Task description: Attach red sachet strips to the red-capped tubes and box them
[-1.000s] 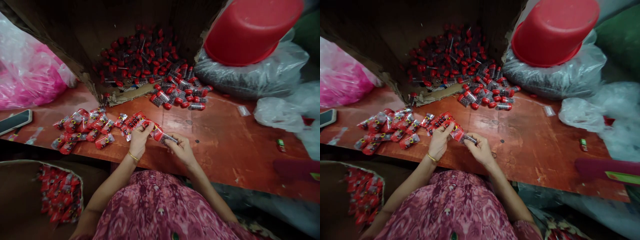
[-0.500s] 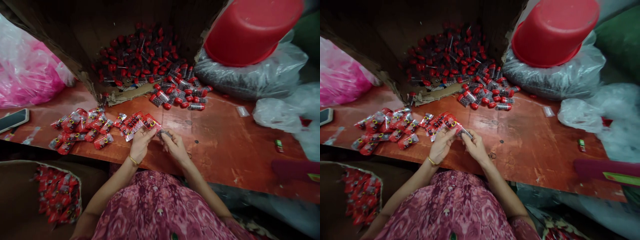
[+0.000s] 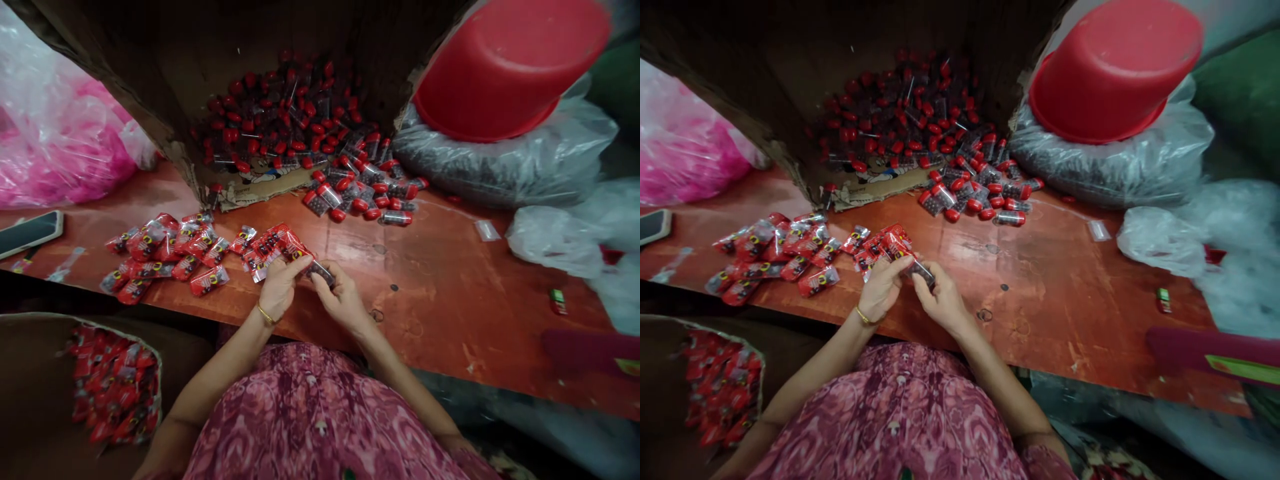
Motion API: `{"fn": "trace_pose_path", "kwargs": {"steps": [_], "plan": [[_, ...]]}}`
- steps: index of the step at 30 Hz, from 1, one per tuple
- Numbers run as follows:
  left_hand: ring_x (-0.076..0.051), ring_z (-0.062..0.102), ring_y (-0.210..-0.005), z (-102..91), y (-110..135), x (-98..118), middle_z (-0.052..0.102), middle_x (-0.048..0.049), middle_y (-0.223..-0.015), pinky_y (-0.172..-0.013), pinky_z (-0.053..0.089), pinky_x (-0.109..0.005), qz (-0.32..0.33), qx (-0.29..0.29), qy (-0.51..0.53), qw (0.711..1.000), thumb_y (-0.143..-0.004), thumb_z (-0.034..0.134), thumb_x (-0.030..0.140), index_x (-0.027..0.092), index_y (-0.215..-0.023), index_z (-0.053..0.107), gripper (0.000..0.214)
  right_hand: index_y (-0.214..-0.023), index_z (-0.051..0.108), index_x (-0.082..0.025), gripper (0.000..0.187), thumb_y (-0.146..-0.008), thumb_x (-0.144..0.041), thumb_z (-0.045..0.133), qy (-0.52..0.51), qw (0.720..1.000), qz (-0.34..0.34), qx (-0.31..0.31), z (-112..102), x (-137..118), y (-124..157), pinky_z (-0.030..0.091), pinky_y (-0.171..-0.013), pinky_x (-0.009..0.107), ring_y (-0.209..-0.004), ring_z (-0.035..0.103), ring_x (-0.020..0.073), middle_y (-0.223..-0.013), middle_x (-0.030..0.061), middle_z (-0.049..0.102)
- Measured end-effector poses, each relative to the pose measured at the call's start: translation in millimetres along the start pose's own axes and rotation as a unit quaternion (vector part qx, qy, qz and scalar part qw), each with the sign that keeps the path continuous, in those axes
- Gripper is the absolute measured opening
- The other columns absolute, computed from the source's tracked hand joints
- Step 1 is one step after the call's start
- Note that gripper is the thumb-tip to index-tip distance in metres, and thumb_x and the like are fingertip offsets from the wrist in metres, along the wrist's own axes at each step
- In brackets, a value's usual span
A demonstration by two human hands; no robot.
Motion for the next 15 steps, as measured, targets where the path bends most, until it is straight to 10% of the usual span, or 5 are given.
{"fn": "trace_pose_path", "kwargs": {"steps": [9,15], "plan": [[-0.008,0.057,-0.062,-5.4,0.5,7.4,0.064,0.0020,-0.068,-0.061,0.044,-0.019,0.014,-0.004,0.008,1.000,-0.055,0.079,0.027,0.015,-0.072,0.063,0.026,-0.094,0.046,-0.022,0.035,-0.078,-0.052,0.055,-0.191,0.977,0.094,0.002,20.0,11.5,-2.3,0.042,-0.047,0.021,-0.044,0.047,0.0066,-0.065,-0.0066,0.052],[-0.006,0.050,-0.048,1.5,5.2,-2.1,0.060,0.0019,-0.061,-0.044,0.037,-0.018,-0.008,-0.031,0.021,0.999,-0.057,0.078,0.038,0.014,-0.067,0.061,0.031,-0.087,0.050,-0.020,0.031,-0.078,-0.048,0.057,-0.135,0.986,0.080,0.048,11.4,7.6,-8.8,0.041,-0.046,0.020,-0.042,0.051,0.0076,-0.056,-0.0058,0.056]]}}
Point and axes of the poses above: each hand's wrist, its own y-axis away from the middle knuckle, its own z-axis out of the palm, x = y × z, the point moved 5 cm from there along -y, towards the middle knuckle
